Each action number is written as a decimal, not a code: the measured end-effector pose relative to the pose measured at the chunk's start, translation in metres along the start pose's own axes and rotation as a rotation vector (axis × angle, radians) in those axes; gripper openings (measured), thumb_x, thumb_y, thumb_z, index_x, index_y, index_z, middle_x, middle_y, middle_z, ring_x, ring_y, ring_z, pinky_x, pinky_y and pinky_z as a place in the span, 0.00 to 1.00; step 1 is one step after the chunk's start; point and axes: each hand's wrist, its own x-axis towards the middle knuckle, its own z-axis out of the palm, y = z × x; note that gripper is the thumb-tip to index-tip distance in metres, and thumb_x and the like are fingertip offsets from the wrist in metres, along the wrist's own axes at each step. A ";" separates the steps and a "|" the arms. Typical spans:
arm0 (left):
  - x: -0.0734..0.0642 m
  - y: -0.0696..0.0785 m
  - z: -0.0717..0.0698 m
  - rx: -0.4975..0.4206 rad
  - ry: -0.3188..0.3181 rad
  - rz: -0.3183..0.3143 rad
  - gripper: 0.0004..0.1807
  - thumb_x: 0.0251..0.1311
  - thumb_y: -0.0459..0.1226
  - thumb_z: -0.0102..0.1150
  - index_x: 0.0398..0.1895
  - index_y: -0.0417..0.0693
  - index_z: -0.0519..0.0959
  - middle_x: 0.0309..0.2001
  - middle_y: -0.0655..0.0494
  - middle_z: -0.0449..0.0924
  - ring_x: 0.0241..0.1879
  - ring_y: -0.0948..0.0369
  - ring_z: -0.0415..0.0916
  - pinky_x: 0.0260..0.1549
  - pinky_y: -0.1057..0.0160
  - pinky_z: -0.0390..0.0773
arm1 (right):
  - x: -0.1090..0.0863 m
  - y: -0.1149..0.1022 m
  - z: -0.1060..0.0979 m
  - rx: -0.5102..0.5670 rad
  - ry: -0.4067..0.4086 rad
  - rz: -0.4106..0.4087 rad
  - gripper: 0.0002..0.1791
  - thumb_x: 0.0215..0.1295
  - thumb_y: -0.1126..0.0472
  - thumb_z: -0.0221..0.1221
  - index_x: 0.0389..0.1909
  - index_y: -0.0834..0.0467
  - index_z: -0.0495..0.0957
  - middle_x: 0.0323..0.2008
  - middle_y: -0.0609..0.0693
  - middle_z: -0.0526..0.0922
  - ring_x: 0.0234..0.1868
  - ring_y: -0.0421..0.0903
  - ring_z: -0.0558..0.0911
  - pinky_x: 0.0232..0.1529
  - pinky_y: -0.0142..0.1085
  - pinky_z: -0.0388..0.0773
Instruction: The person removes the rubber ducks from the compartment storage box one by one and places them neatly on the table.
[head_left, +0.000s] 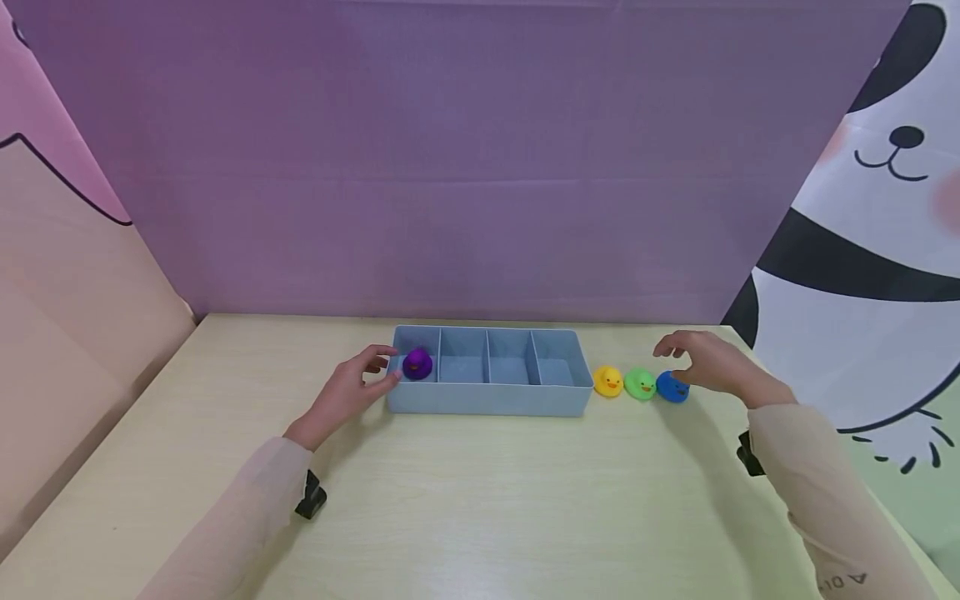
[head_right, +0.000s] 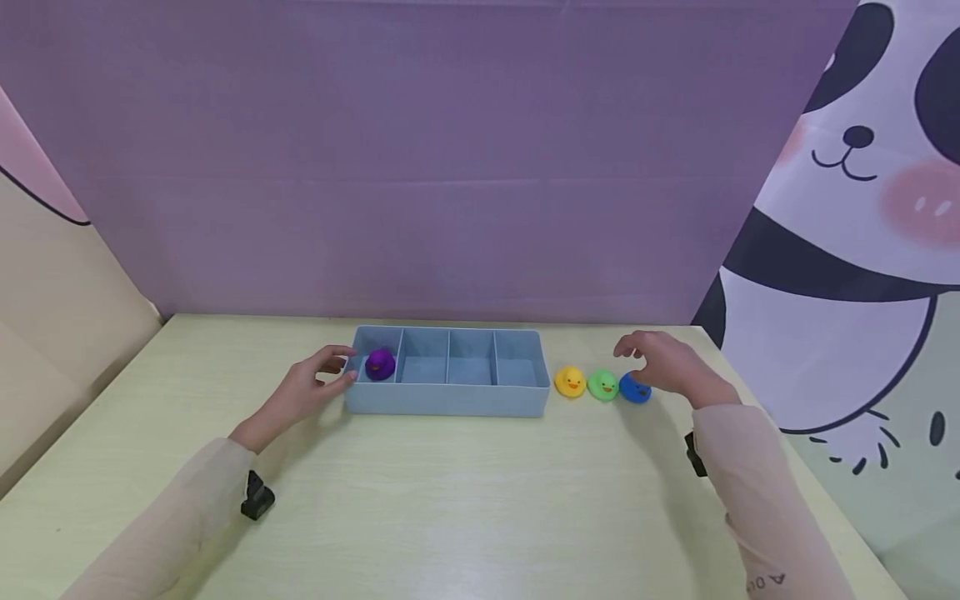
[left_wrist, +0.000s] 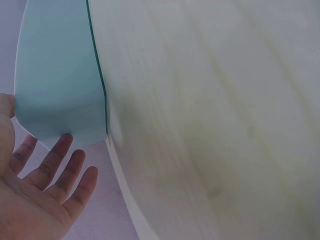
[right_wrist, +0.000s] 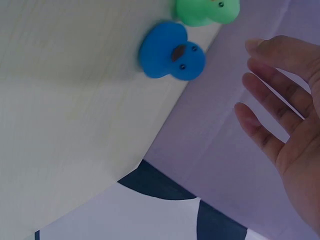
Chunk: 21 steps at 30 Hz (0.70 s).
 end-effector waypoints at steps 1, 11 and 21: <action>0.000 0.000 0.000 0.000 0.000 0.002 0.25 0.60 0.47 0.55 0.59 0.49 0.68 0.53 0.41 0.75 0.54 0.45 0.70 0.51 0.47 0.72 | 0.001 -0.002 0.000 -0.005 0.003 -0.005 0.17 0.48 0.69 0.64 0.42 0.63 0.77 0.39 0.54 0.81 0.40 0.51 0.78 0.42 0.46 0.77; 0.000 -0.001 0.000 0.003 0.001 -0.002 0.25 0.60 0.47 0.55 0.58 0.50 0.68 0.53 0.42 0.75 0.54 0.45 0.71 0.51 0.47 0.73 | 0.015 -0.026 0.004 -0.034 0.019 -0.049 0.18 0.49 0.68 0.64 0.44 0.61 0.77 0.40 0.53 0.81 0.40 0.50 0.77 0.42 0.46 0.77; -0.001 0.000 -0.002 0.004 0.000 -0.004 0.25 0.60 0.47 0.54 0.59 0.49 0.67 0.53 0.42 0.74 0.54 0.45 0.70 0.51 0.47 0.72 | 0.031 -0.050 0.007 -0.056 0.053 -0.116 0.17 0.49 0.66 0.65 0.43 0.59 0.78 0.40 0.51 0.81 0.41 0.49 0.78 0.43 0.45 0.77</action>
